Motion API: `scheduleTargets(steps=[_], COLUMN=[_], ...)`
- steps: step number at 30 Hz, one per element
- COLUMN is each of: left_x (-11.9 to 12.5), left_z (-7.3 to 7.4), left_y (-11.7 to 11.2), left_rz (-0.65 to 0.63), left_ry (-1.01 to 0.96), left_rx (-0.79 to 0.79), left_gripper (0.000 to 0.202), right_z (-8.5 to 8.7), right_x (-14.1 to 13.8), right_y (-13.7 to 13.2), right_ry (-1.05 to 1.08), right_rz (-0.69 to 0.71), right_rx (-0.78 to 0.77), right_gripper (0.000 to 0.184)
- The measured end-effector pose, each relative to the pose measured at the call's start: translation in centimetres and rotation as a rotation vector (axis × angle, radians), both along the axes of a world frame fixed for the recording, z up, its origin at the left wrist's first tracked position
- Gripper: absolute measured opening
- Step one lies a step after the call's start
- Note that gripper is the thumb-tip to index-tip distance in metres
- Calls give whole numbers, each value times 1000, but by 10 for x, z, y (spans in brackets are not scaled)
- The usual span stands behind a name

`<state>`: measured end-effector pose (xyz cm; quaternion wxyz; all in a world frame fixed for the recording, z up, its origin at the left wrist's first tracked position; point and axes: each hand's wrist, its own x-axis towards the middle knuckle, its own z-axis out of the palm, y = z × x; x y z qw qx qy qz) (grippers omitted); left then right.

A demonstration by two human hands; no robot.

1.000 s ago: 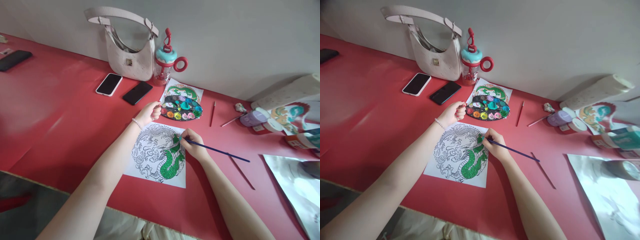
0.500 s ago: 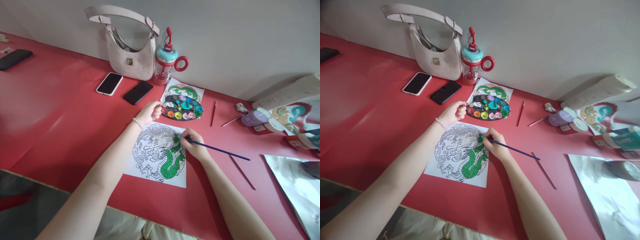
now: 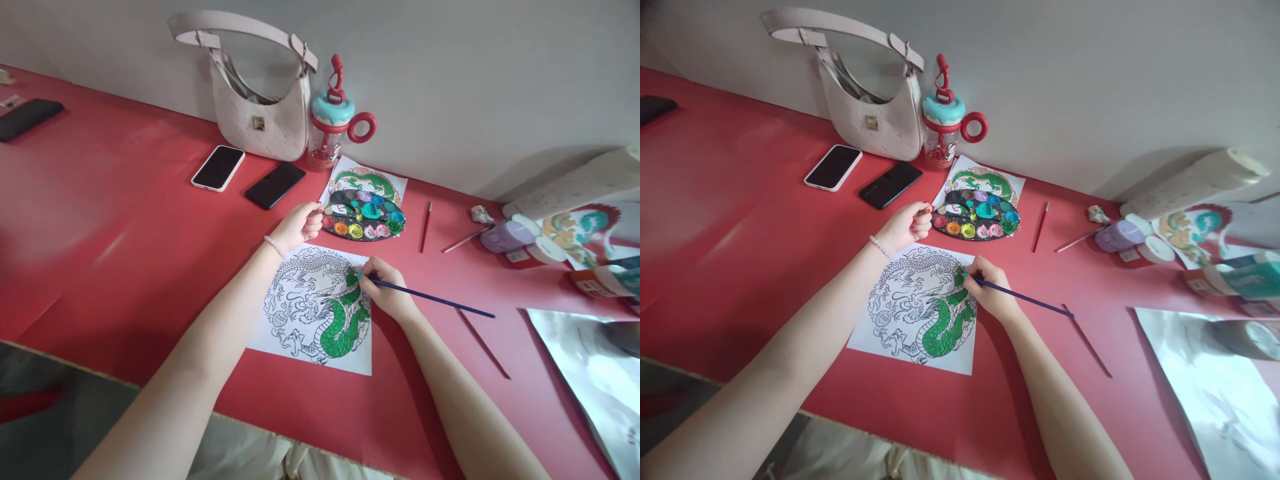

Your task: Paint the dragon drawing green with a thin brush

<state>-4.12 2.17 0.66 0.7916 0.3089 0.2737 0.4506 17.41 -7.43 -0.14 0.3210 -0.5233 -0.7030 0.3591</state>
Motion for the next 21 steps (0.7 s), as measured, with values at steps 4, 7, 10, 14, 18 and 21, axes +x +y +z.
scheduleTargets(steps=[4,7,10,14,18,21], left_x=[0,0,0,1,2,2], left_z=[-1,-1,0,2,4,3], left_y=[1,1,0,-1,-1,0], left_rz=[3,4,6,16,24,15], left_ry=[-4,-10,-10,4,10,0], left_rx=[-1,-3,-8,-32,-35,-39], left_gripper=[27,26,27,28,27,26], right_z=[0,1,6,16,17,10], right_x=[2,2,-1,-9,-20,-25], right_y=[1,2,2,4,10,12], right_ry=[35,141,239,182,163,142], right_rz=[-22,-67,-146,-274,-410,-419], right_rx=[-5,-4,-14,24,97,110], right_gripper=[14,11,13,30,36,37])
